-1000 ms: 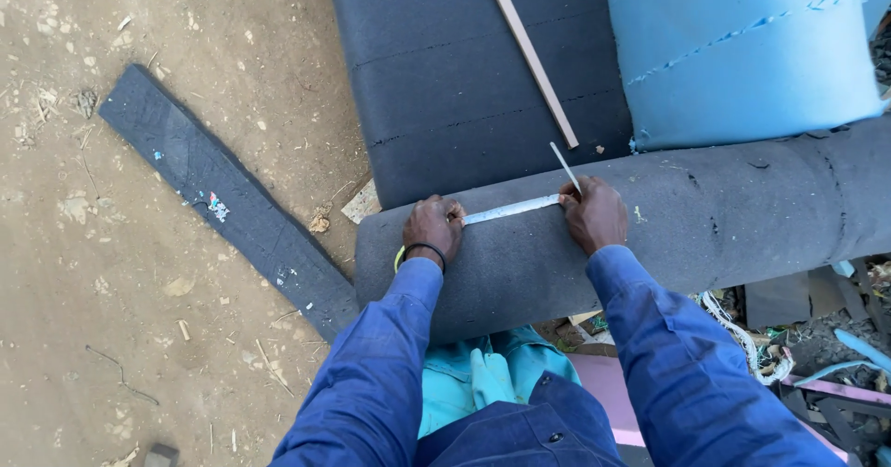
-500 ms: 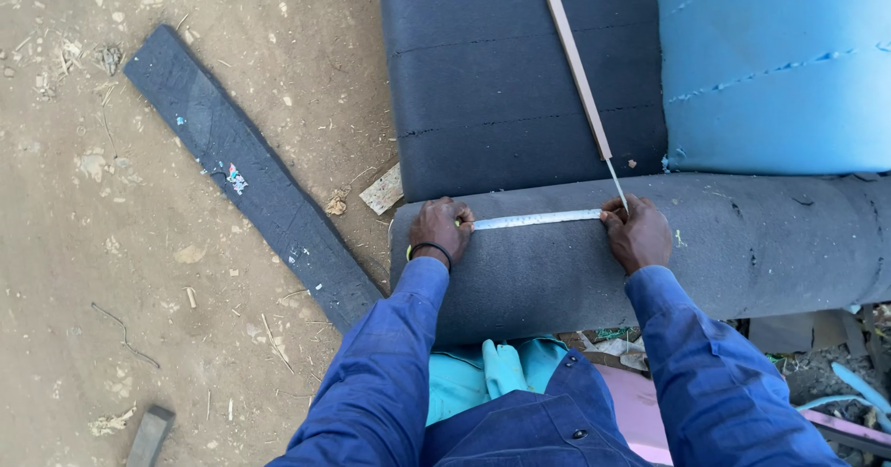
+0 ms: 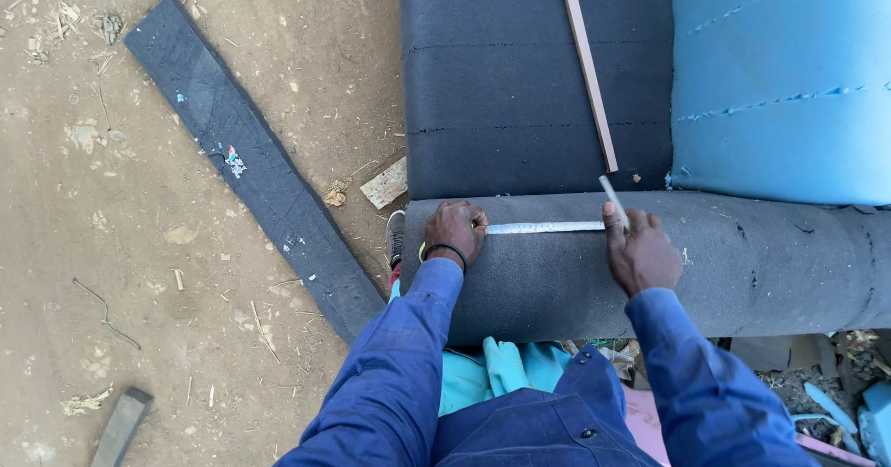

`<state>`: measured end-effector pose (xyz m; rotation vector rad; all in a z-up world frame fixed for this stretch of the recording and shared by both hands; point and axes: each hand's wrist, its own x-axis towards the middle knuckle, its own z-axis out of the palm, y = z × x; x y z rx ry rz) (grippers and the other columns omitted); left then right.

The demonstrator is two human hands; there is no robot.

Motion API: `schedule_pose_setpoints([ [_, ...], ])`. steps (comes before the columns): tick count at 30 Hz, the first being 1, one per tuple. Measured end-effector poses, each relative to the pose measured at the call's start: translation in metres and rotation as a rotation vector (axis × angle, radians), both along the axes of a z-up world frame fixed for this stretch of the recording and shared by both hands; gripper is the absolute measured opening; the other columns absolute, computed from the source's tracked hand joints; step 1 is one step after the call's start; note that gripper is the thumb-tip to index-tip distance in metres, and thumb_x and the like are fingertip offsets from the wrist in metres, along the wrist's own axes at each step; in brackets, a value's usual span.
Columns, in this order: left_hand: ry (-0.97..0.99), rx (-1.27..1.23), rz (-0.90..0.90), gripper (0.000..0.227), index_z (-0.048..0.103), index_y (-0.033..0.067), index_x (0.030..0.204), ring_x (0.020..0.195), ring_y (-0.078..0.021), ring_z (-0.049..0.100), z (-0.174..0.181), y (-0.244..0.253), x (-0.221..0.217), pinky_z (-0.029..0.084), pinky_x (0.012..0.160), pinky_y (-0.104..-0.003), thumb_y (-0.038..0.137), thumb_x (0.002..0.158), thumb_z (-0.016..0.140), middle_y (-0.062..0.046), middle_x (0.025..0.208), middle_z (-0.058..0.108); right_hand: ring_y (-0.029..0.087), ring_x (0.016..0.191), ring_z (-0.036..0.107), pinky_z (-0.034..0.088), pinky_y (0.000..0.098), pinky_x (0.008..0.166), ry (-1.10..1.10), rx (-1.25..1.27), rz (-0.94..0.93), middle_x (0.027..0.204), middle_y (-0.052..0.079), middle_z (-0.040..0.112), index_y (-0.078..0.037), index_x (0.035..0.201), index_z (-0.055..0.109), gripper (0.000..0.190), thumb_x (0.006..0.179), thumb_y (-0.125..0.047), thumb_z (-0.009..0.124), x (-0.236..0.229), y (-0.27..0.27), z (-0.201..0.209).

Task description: Measuring and marking a roll of foam for cutting using a tape measure, marker, and a metal ruler.

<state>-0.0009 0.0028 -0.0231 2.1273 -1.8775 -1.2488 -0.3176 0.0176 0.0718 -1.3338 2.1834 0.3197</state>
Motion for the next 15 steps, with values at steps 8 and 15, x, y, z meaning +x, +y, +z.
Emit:
schedule_pose_setpoints([
  [8,-0.016,-0.02,-0.009,0.011,0.08,0.0277,0.091,0.116,-0.0281,0.074,-0.004,0.0,-0.001,0.063,0.11,-0.054,0.026,0.098,0.088,0.004,0.096,0.074,0.043,0.118,0.086,0.067,0.0571,0.104,0.013,0.315,0.257,0.12,0.012,0.09,-0.036,0.144,0.077,0.039,0.116,-0.046,0.052,0.093,0.022,0.051],
  [15,-0.011,-0.046,0.0,0.013,0.079,0.0262,0.089,0.113,-0.0268,0.073,0.001,0.001,-0.001,0.065,0.105,-0.052,0.026,0.099,0.088,0.004,0.094,0.073,0.042,0.115,0.086,0.071,0.058,0.098,-0.057,0.257,0.438,0.133,0.014,0.085,-0.031,0.165,0.066,0.059,0.112,-0.013,0.05,0.14,0.01,0.087],
])
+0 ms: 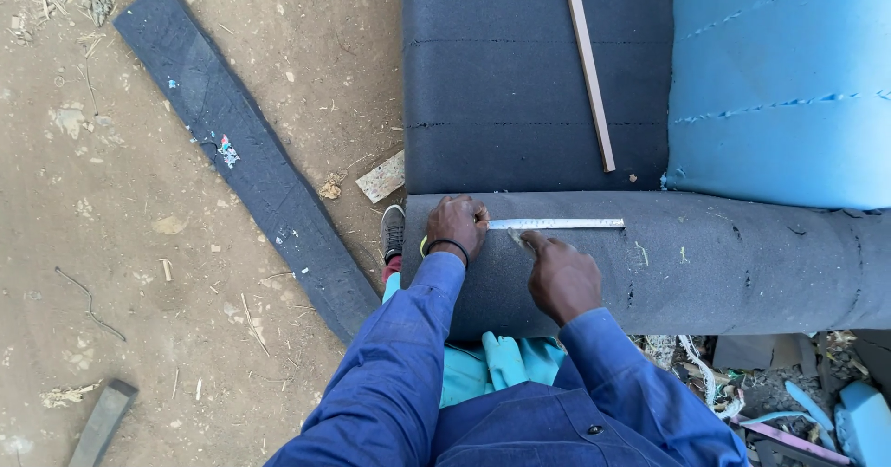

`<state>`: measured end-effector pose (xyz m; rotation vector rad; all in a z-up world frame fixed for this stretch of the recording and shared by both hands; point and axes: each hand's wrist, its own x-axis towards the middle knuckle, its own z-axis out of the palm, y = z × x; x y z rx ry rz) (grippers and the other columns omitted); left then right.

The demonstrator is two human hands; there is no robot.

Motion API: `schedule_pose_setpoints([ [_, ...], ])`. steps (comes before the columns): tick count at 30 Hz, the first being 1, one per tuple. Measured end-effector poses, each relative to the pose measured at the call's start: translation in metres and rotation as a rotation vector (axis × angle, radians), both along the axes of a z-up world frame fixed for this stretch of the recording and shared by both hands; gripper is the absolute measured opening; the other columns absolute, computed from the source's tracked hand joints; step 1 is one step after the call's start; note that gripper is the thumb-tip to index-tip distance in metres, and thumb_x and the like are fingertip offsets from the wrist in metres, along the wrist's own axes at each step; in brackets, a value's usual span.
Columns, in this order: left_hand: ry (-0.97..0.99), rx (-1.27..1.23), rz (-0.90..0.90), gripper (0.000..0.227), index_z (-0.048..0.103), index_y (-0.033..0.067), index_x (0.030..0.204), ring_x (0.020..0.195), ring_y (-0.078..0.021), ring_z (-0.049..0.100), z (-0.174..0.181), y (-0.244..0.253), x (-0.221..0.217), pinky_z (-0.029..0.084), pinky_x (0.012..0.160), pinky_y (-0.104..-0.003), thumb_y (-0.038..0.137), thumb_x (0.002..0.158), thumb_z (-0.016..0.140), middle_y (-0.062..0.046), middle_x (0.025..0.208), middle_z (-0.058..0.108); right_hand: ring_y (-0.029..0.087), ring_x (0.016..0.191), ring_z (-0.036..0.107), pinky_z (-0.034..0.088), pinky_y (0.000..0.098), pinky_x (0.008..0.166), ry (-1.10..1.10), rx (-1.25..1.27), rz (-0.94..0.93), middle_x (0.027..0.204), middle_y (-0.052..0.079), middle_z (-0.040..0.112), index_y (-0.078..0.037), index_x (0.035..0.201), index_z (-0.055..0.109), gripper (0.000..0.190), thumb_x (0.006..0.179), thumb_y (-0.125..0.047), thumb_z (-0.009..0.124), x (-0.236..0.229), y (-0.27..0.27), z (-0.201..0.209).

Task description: Measuring and marking a roll of foam for cutting using a tape measure, marker, and a metal ruler.

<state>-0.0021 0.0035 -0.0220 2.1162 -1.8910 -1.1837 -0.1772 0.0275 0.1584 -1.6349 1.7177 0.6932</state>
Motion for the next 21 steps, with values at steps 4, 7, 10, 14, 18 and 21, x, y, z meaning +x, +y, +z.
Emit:
schedule_pose_setpoints([
  [4,0.022,-0.012,-0.01,0.012,0.079,0.0262,0.091,0.111,-0.0266,0.073,0.001,0.0,0.002,0.066,0.104,-0.051,0.027,0.1,0.087,0.004,0.094,0.073,0.038,0.11,0.087,0.071,0.0551,0.095,0.002,-0.005,-0.027,0.127,0.011,0.087,-0.032,0.162,0.071,0.062,0.11,-0.009,0.047,0.005,0.002,-0.004],
  [7,0.007,-0.013,-0.03,0.011,0.08,0.0262,0.09,0.114,-0.0289,0.074,0.0,0.002,0.002,0.067,0.104,-0.053,0.028,0.097,0.088,0.002,0.096,0.074,0.037,0.111,0.086,0.07,0.0543,0.097,-0.006,-0.011,0.008,0.125,0.009,0.086,-0.034,0.159,0.074,0.067,0.105,-0.006,0.046,0.004,-0.004,-0.011],
  [10,-0.002,-0.022,-0.025,0.01,0.08,0.0279,0.091,0.116,-0.0278,0.073,-0.005,0.001,0.003,0.067,0.105,-0.051,0.03,0.096,0.088,0.004,0.096,0.074,0.043,0.109,0.086,0.071,0.0577,0.097,0.031,0.054,-0.094,0.12,0.015,0.087,-0.033,0.153,0.079,0.06,0.104,-0.014,0.051,0.005,-0.004,-0.023],
  [14,0.019,-0.024,-0.008,0.013,0.079,0.0271,0.088,0.113,-0.0276,0.074,-0.003,0.001,0.002,0.068,0.102,-0.05,0.027,0.098,0.088,0.004,0.093,0.073,0.046,0.115,0.084,0.069,0.0605,0.102,0.023,0.118,-0.166,0.125,0.018,0.088,-0.038,0.155,0.077,0.06,0.104,-0.018,0.052,-0.002,-0.012,-0.005],
  [18,0.024,-0.029,0.009,0.016,0.077,0.0264,0.085,0.112,-0.0268,0.074,-0.009,0.001,0.0,0.068,0.101,-0.049,0.027,0.097,0.087,0.005,0.091,0.072,0.048,0.12,0.084,0.069,0.0611,0.105,0.05,0.135,-0.211,0.129,0.021,0.088,-0.042,0.159,0.074,0.061,0.104,-0.024,0.054,-0.017,-0.011,-0.017],
  [21,0.022,-0.001,0.017,0.019,0.075,0.0264,0.082,0.112,-0.0265,0.072,-0.011,0.0,-0.002,0.066,0.104,-0.05,0.027,0.097,0.087,0.006,0.09,0.071,0.049,0.115,0.085,0.07,0.0585,0.102,0.032,0.092,-0.183,0.122,0.025,0.088,-0.025,0.156,0.079,0.056,0.104,-0.022,0.058,-0.008,-0.013,0.002],
])
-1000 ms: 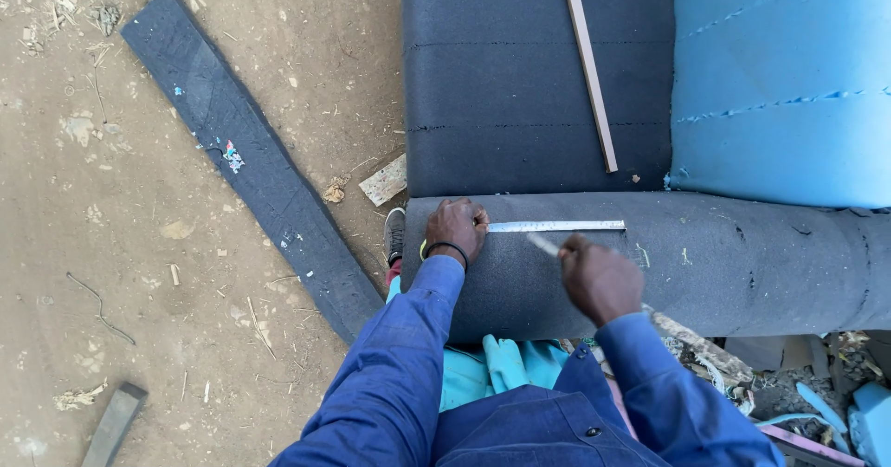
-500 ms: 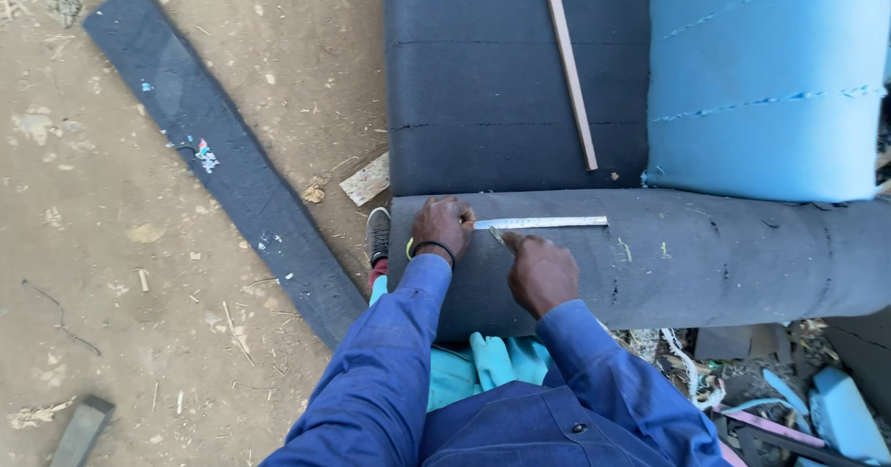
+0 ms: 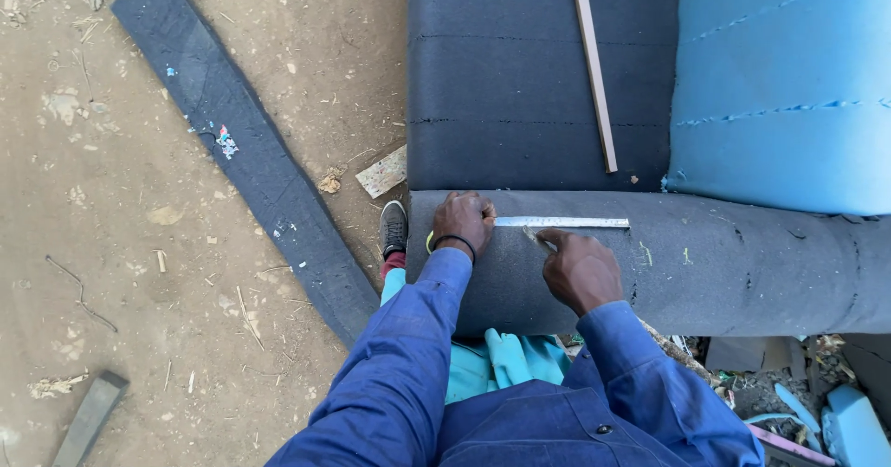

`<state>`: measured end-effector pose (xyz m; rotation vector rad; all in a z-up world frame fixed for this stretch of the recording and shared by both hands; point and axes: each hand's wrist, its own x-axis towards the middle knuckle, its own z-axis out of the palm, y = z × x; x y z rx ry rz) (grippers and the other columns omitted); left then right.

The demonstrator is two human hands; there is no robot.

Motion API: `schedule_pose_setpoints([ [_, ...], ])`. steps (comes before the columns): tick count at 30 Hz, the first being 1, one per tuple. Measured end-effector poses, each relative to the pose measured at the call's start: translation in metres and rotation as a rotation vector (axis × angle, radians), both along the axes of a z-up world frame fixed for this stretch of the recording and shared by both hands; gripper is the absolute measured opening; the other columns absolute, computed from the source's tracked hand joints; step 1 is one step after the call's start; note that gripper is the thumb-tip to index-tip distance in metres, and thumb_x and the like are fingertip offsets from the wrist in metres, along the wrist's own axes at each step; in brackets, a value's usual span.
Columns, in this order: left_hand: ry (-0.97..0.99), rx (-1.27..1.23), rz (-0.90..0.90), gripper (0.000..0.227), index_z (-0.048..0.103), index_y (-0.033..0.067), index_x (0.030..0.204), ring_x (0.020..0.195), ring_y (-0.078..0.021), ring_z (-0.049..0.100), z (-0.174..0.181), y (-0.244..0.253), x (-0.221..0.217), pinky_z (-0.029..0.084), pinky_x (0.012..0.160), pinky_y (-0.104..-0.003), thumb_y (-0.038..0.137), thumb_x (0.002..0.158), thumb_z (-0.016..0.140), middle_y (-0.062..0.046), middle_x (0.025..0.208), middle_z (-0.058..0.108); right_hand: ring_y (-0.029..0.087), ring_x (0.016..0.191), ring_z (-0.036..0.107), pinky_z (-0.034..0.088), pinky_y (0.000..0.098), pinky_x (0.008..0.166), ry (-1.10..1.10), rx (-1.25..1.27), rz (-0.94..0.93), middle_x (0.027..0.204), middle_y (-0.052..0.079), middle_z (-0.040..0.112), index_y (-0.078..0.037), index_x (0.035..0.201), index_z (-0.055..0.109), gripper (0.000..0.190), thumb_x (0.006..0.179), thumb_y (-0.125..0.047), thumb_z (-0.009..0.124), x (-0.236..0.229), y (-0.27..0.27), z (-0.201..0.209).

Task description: Measuring and marking a roll of foam for cutting using a tape measure, marker, and a metal ruler.

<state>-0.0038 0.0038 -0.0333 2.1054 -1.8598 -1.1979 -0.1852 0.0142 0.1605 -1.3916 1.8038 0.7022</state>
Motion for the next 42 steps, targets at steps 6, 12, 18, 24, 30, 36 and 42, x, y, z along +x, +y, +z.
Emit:
schedule_pose_setpoints([
  [6,-0.029,-0.007,-0.007,0.021,0.073,0.0281,0.081,0.113,-0.0249,0.072,-0.009,0.002,-0.003,0.065,0.105,-0.048,0.028,0.095,0.089,0.007,0.089,0.07,0.052,0.115,0.084,0.07,0.062,0.1,-0.059,-0.047,0.03,0.121,0.027,0.089,-0.024,0.151,0.082,0.052,0.105,-0.029,0.06,-0.008,0.006,-0.036],
  [12,0.002,-0.002,0.014,0.02,0.074,0.0272,0.082,0.113,-0.0249,0.072,0.0,0.002,-0.003,0.063,0.106,-0.049,0.024,0.097,0.088,0.006,0.091,0.071,0.052,0.127,0.081,0.065,0.0596,0.112,-0.023,0.035,0.041,0.132,0.031,0.086,-0.013,0.157,0.078,0.056,0.105,-0.019,0.06,0.016,-0.014,-0.001],
  [18,-0.004,0.007,0.016,0.019,0.075,0.0272,0.083,0.114,-0.0251,0.072,0.005,0.001,-0.003,0.063,0.106,-0.05,0.024,0.097,0.088,0.006,0.091,0.071,0.05,0.127,0.081,0.066,0.0604,0.109,-0.054,0.005,0.041,0.13,0.025,0.087,-0.024,0.158,0.077,0.057,0.104,-0.021,0.061,0.009,-0.012,-0.018],
  [24,0.018,0.002,0.018,0.017,0.077,0.0278,0.085,0.113,-0.0255,0.072,-0.004,0.004,-0.005,0.062,0.108,-0.052,0.024,0.097,0.087,0.005,0.092,0.072,0.049,0.132,0.079,0.063,0.0593,0.115,-0.042,0.002,0.034,0.135,0.024,0.086,-0.029,0.158,0.078,0.06,0.102,-0.021,0.058,0.005,-0.011,-0.034],
  [30,0.014,0.002,0.027,0.016,0.078,0.0281,0.085,0.113,-0.0253,0.072,-0.004,0.002,-0.004,0.063,0.109,-0.052,0.025,0.097,0.088,0.005,0.093,0.073,0.048,0.127,0.081,0.065,0.0584,0.112,-0.015,-0.013,0.065,0.131,0.023,0.087,-0.031,0.154,0.08,0.06,0.099,-0.022,0.06,0.001,-0.01,-0.049],
  [36,0.055,0.037,0.104,0.013,0.08,0.0284,0.089,0.113,-0.0251,0.074,0.022,0.0,0.002,0.066,0.106,-0.051,0.024,0.099,0.087,0.004,0.094,0.076,0.053,0.128,0.08,0.065,0.0632,0.111,0.004,0.08,0.058,0.136,0.029,0.085,-0.018,0.152,0.082,0.056,0.104,-0.015,0.055,0.026,-0.022,0.001],
  [42,0.131,0.087,0.221,0.012,0.078,0.0305,0.091,0.118,-0.0249,0.074,0.009,-0.002,0.009,0.065,0.106,-0.051,0.028,0.101,0.084,0.006,0.099,0.076,0.05,0.132,0.079,0.064,0.0605,0.116,0.003,0.108,0.032,0.137,0.026,0.086,-0.028,0.152,0.082,0.054,0.105,-0.017,0.06,0.024,-0.027,0.02],
])
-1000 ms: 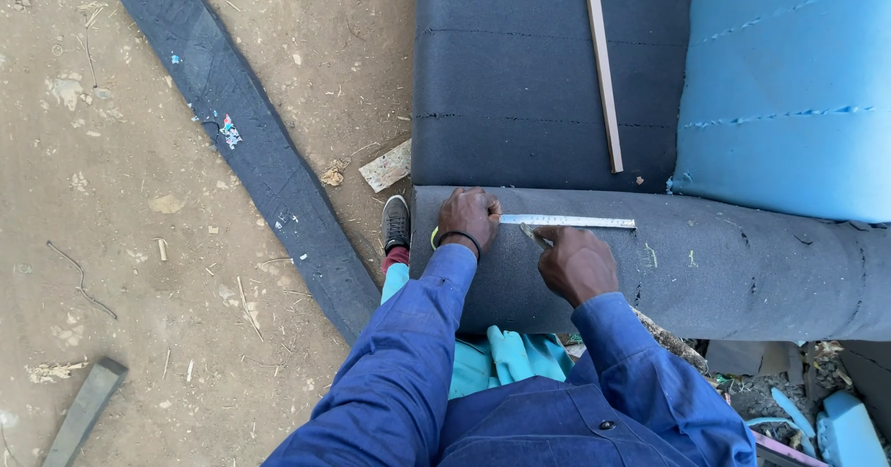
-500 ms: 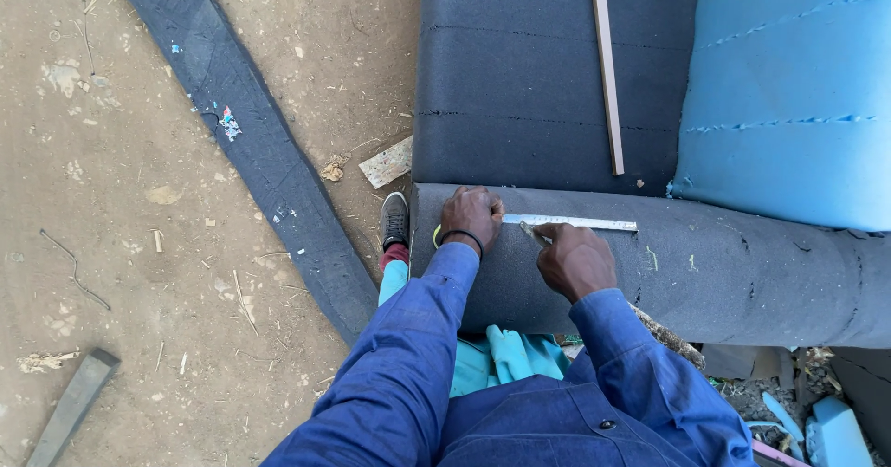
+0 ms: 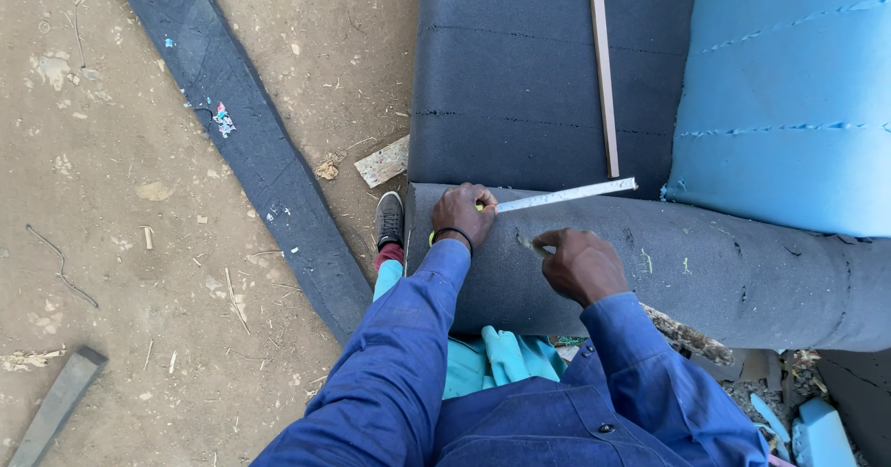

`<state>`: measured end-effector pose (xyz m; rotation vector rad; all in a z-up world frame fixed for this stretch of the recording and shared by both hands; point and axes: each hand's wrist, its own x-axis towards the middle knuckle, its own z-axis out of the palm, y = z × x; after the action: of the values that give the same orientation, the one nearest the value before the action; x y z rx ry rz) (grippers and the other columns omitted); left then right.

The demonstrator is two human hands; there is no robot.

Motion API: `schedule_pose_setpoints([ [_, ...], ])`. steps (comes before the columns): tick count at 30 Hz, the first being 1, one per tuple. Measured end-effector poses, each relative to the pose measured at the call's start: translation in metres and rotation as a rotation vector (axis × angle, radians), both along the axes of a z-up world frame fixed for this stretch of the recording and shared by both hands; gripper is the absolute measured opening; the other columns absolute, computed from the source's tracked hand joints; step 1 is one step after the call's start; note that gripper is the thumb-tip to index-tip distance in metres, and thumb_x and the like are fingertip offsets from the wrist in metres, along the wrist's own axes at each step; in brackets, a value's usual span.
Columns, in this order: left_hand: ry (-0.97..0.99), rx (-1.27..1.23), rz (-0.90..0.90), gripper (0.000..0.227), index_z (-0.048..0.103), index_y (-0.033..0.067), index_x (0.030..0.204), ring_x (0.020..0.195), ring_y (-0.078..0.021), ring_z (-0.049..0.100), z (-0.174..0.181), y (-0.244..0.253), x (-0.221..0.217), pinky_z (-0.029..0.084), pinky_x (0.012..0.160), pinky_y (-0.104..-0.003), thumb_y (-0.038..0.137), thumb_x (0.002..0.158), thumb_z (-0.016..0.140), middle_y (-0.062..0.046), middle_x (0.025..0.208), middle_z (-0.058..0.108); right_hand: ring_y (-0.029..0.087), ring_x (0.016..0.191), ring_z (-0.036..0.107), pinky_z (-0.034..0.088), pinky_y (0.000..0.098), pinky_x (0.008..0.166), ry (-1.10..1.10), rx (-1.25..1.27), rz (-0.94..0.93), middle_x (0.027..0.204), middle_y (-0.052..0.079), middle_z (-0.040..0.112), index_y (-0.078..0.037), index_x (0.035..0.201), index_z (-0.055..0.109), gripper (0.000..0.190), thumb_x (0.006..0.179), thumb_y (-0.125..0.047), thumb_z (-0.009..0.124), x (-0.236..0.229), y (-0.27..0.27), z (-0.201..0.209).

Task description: Measuring and marking a roll of foam for cutting using a tape measure, marker, and a metal ruler.

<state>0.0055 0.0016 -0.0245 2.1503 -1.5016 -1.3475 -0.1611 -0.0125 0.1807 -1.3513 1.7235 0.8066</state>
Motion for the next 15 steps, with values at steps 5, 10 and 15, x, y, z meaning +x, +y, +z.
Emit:
schedule_pose_setpoints([
  [5,0.014,-0.004,0.031,0.008,0.08,0.029,0.094,0.118,-0.0265,0.074,0.003,-0.001,-0.001,0.066,0.107,-0.052,0.028,0.1,0.084,0.004,0.101,0.077,0.048,0.126,0.082,0.067,0.06,0.107,-0.002,-0.06,0.016,0.131,0.023,0.087,-0.032,0.153,0.081,0.052,0.105,-0.025,0.061,-0.016,-0.003,-0.063],
  [10,0.011,-0.008,0.012,0.01,0.079,0.0302,0.092,0.119,-0.027,0.074,-0.001,0.002,0.0,0.066,0.105,-0.051,0.029,0.1,0.085,0.004,0.101,0.077,0.047,0.125,0.082,0.067,0.0604,0.108,-0.001,-0.062,0.017,0.131,0.023,0.087,-0.034,0.152,0.081,0.051,0.105,-0.026,0.064,-0.016,0.004,-0.062],
  [15,-0.011,0.002,-0.052,0.009,0.077,0.0317,0.093,0.123,-0.0284,0.073,-0.015,0.002,0.0,0.065,0.109,-0.053,0.036,0.098,0.083,0.004,0.105,0.076,0.051,0.132,0.079,0.064,0.0624,0.114,-0.051,0.018,-0.03,0.138,0.027,0.086,-0.027,0.154,0.081,0.051,0.107,-0.023,0.064,-0.019,0.03,0.023],
])
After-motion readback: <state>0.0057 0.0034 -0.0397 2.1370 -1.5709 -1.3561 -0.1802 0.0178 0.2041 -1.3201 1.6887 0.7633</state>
